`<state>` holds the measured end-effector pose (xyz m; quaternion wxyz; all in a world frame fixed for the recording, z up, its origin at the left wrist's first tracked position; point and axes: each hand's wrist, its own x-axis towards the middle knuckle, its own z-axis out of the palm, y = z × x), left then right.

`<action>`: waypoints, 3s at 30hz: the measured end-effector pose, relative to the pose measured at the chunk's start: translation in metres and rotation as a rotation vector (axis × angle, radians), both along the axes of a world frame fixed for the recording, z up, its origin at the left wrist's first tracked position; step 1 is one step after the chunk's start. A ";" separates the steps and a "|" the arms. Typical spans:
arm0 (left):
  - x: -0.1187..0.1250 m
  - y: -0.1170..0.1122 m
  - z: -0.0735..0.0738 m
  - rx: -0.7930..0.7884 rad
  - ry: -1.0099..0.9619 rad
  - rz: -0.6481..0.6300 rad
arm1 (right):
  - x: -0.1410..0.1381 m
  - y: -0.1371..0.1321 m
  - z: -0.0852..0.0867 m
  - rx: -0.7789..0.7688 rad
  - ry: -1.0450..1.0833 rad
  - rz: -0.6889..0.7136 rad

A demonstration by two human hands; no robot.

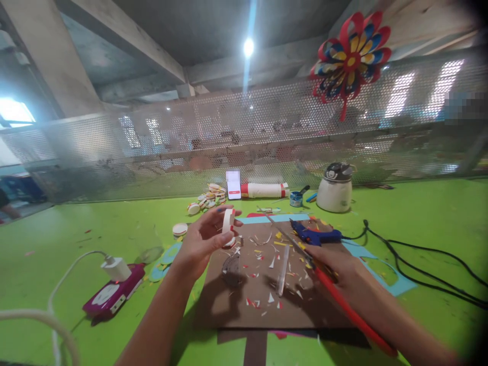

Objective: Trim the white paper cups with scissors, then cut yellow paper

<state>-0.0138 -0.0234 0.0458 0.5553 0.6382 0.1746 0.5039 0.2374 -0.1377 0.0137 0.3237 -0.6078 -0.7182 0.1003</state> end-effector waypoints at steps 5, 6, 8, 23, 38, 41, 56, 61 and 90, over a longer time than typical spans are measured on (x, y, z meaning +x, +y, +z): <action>0.007 0.001 -0.003 0.018 0.009 0.107 | -0.002 0.000 -0.004 0.052 -0.033 -0.045; 0.008 0.001 -0.004 0.023 0.014 0.128 | -0.005 -0.002 -0.001 0.038 -0.022 -0.027; 0.010 0.003 -0.005 0.035 0.029 0.164 | -0.009 -0.004 0.004 0.004 -0.017 -0.017; 0.020 -0.002 -0.011 -0.006 -0.032 0.235 | -0.019 -0.003 0.002 -0.005 0.014 0.051; 0.015 -0.015 -0.004 0.001 -0.043 0.163 | -0.017 -0.010 0.004 -0.091 0.132 0.167; 0.013 -0.017 -0.002 -0.062 -0.089 0.126 | -0.018 -0.015 0.007 -0.140 0.245 0.176; 0.011 -0.018 -0.002 -0.141 -0.071 0.097 | -0.024 -0.031 0.019 -0.125 0.364 0.207; 0.012 -0.014 -0.004 -0.076 -0.047 0.051 | -0.028 -0.033 0.018 -0.110 0.382 0.171; 0.012 -0.008 -0.007 -0.050 -0.031 -0.021 | -0.027 -0.040 0.014 -0.157 0.412 0.102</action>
